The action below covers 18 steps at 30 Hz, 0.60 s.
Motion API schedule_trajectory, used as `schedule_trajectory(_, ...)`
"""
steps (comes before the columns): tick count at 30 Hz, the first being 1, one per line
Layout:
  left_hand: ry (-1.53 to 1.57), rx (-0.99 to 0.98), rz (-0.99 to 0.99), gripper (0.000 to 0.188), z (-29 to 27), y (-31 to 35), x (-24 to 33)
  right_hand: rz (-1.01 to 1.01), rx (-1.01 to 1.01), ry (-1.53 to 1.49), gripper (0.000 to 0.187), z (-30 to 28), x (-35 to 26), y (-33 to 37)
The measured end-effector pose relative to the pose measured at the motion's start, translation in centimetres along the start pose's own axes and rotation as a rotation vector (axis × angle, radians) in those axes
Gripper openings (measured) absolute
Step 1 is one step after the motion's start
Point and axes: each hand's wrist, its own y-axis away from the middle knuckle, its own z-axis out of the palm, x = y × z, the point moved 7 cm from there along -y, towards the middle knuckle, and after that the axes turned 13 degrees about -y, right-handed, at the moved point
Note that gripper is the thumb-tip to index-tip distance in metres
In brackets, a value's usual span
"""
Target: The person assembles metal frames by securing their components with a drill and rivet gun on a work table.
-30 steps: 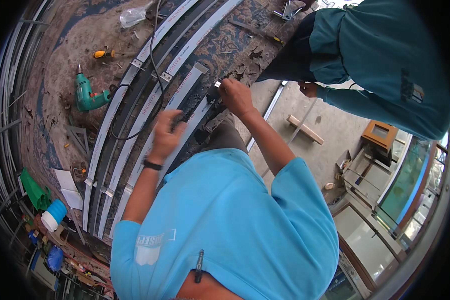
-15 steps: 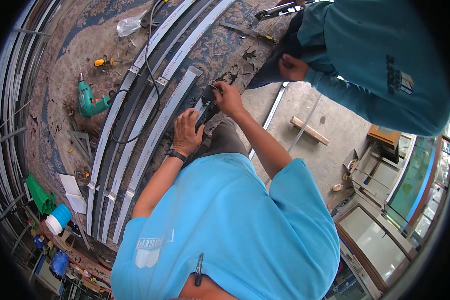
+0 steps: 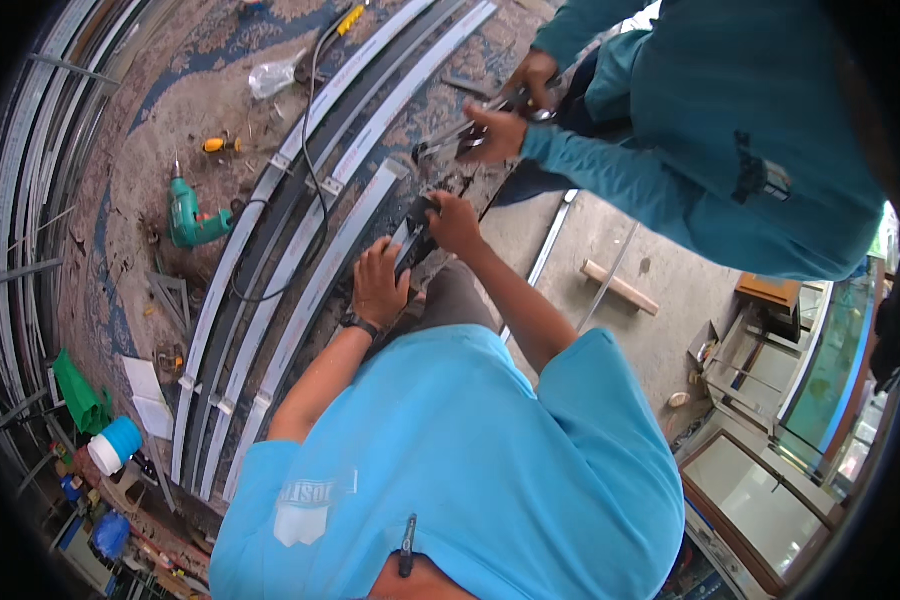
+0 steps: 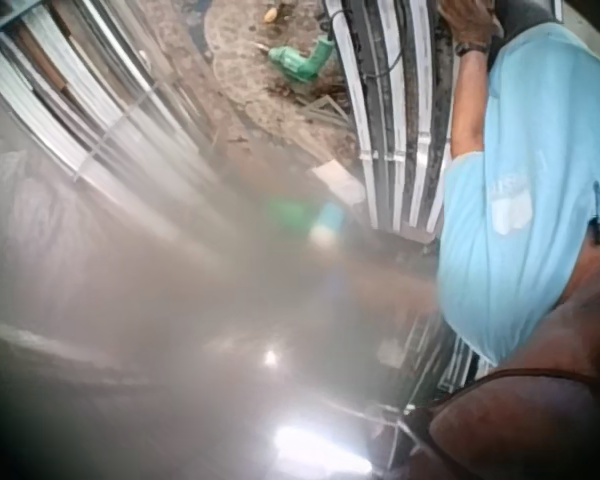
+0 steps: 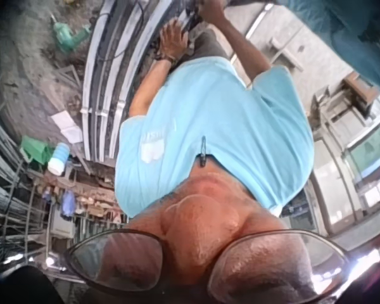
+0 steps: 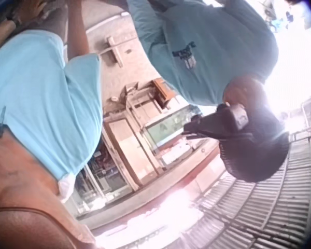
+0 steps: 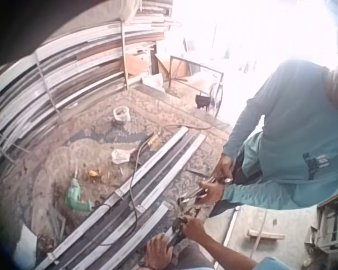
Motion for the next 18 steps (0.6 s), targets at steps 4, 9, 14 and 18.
schedule_trajectory(4, -0.039, -0.019, -0.025, 0.060, 0.8, 0.7, 0.0, 0.000, 0.015, 0.166, 0.036, 2.1, 3.6, 0.4)
schedule_trajectory(9, -0.056, 0.001, 0.002, 0.059, 0.4, 0.5, 0.4, 0.027, 0.069, 0.099, 0.034, 2.1, 3.3, 0.6)
schedule_trajectory(14, -0.085, -0.005, 0.009, 0.064, 0.9, 0.9, 0.1, 0.080, 0.122, 0.036, 0.027, 1.0, 0.2, 1.0)
schedule_trajectory(18, -0.027, -0.088, -0.023, 0.064, 1.7, 0.8, -0.3, 0.209, 0.161, 0.042, 0.026, 0.7, -0.5, 0.9)
